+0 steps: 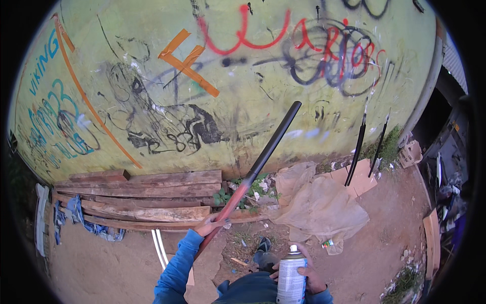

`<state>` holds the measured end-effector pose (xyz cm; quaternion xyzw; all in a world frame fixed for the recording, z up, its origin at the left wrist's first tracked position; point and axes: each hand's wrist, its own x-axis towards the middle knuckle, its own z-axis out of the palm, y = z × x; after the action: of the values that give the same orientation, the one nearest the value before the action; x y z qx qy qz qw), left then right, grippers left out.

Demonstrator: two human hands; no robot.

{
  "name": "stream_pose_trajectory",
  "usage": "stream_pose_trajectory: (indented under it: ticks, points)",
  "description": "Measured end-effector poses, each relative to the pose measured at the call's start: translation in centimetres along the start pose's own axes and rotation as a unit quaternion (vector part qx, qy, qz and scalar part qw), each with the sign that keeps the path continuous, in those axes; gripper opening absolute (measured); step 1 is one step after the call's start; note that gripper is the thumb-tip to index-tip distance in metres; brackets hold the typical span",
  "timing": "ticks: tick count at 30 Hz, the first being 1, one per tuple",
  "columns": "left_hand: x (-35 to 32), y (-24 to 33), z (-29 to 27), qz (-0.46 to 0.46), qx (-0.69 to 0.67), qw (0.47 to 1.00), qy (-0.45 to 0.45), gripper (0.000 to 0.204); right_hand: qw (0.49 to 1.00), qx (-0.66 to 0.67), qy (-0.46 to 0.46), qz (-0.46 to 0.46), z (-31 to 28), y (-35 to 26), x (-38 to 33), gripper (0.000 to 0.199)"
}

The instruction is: The person spray paints a long wooden rod black using a spray can, then places it on a table with other rods. They pick up another rod and spray paint it red, then place it on the table. The person walks into a workshop and places the spray can on a workbench.

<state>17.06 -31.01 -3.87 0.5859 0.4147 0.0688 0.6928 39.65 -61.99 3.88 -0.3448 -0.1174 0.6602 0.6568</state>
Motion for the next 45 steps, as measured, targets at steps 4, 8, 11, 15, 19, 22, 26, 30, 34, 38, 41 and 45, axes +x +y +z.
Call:
stream_pose_trajectory:
  ticks: [4,8,11,15,19,22,26,30,34,38,41,45]
  points:
    - [6.5,5.1,-4.4,0.02,0.004,0.997,-0.08,0.037,0.998,-0.055,0.042,0.007,3.7,-5.9,5.9,0.089]
    - [11.3,8.1,-8.7,-0.019,-0.004,0.991,-0.132,0.045,0.952,-0.213,0.143,-0.165,6.6,-11.7,14.1,0.081]
    - [14.1,9.3,-11.3,-0.073,-0.018,0.987,-0.143,0.046,0.649,-0.615,0.253,-0.369,5.4,-14.7,22.3,0.061]
    - [17.6,12.0,-16.5,-0.065,0.018,0.982,-0.177,0.043,0.57,-0.735,0.024,-0.366,8.6,-13.7,29.0,0.058]
    - [19.1,13.2,-21.7,-0.086,0.009,0.98,-0.18,0.044,0.6,-0.597,0.346,-0.405,7.9,-27.6,33.7,0.053]
    - [19.7,13.4,-24.2,-0.088,-0.011,0.98,-0.177,0.043,0.49,-0.532,0.437,-0.534,6.2,-34.0,35.9,0.056]
    - [21.6,13.5,-25.4,-0.1,0.031,0.981,-0.164,0.042,0.395,-0.748,0.286,-0.451,8.0,-23.8,37.7,0.062]
    - [23.8,13.3,-25.3,-0.003,0.066,0.978,-0.2,0.035,0.456,-0.801,0.127,-0.367,11.1,-15.7,39.7,0.055]
    - [24.2,12.8,-24.5,0.027,0.064,0.979,-0.189,0.024,0.472,-0.608,0.367,-0.523,9.3,-27.7,41.7,0.052]
    - [23.9,12.5,-23.5,-0.033,-0.025,0.982,-0.184,0.027,0.379,-0.646,0.388,-0.537,9.2,-31.7,41.4,0.056]
    - [24.2,12.3,-22.9,0.031,0.015,0.983,-0.179,0.032,0.367,-0.796,0.2,-0.438,11.6,-21.8,40.7,0.06]
    - [24.9,11.0,-22.4,0.071,0.05,0.986,-0.14,0.032,0.397,-0.809,0.06,-0.429,13.7,-17.2,39.9,0.059]
